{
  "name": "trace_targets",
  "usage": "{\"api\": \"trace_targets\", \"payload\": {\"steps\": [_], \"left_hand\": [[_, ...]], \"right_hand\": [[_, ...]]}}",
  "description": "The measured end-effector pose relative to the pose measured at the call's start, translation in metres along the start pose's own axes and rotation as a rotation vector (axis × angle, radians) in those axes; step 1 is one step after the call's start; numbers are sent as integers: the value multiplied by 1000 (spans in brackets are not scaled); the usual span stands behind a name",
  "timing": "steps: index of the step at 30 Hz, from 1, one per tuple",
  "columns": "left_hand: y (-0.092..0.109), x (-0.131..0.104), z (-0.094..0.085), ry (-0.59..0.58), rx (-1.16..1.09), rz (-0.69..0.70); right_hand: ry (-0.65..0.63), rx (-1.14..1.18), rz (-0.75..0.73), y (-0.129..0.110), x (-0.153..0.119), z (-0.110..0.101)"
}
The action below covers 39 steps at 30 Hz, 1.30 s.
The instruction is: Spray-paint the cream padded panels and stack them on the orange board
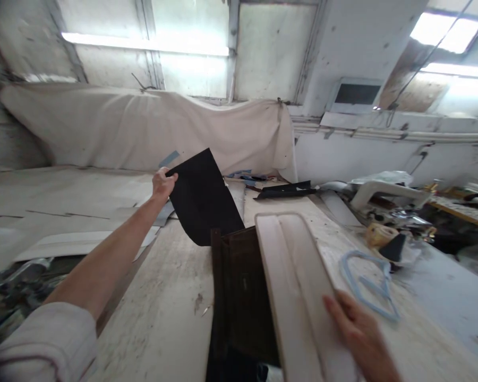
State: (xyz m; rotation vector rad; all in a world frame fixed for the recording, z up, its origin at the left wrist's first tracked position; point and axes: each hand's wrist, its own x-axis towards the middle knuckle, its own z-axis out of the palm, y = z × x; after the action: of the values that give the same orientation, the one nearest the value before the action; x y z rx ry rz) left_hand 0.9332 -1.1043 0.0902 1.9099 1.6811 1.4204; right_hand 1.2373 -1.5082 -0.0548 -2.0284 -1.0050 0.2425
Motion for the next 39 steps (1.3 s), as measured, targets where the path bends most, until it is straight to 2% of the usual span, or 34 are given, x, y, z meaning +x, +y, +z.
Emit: {"api": "trace_targets", "payload": {"steps": [2, 4, 6, 8, 11, 17, 21, 26, 34, 39], "left_hand": [[8, -2, 6, -5, 9, 6], [12, -4, 11, -4, 25, 18], [15, -6, 14, 5, 47, 37], [16, -7, 16, 14, 68, 57], [17, -6, 20, 13, 89, 76], [16, 1, 24, 38, 150, 100], [16, 3, 26, 36, 158, 110], [16, -2, 31, 30, 172, 111], [8, -2, 42, 32, 229, 122], [7, -5, 46, 21, 247, 137]], "right_hand": [[-155, 108, 125, 14, -12, 58], [-209, 145, 197, 31, -28, 111], [-188, 142, 239, 46, -41, 146], [-162, 135, 251, 57, -46, 162], [-158, 139, 234, 64, -37, 167], [-141, 118, 224, 72, 4, 179], [-154, 73, 225, 79, 14, 183], [-223, 16, 197, 77, 15, 175], [-333, -153, 185, 75, 32, 155], [-325, -225, 159, 71, 30, 154]]}}
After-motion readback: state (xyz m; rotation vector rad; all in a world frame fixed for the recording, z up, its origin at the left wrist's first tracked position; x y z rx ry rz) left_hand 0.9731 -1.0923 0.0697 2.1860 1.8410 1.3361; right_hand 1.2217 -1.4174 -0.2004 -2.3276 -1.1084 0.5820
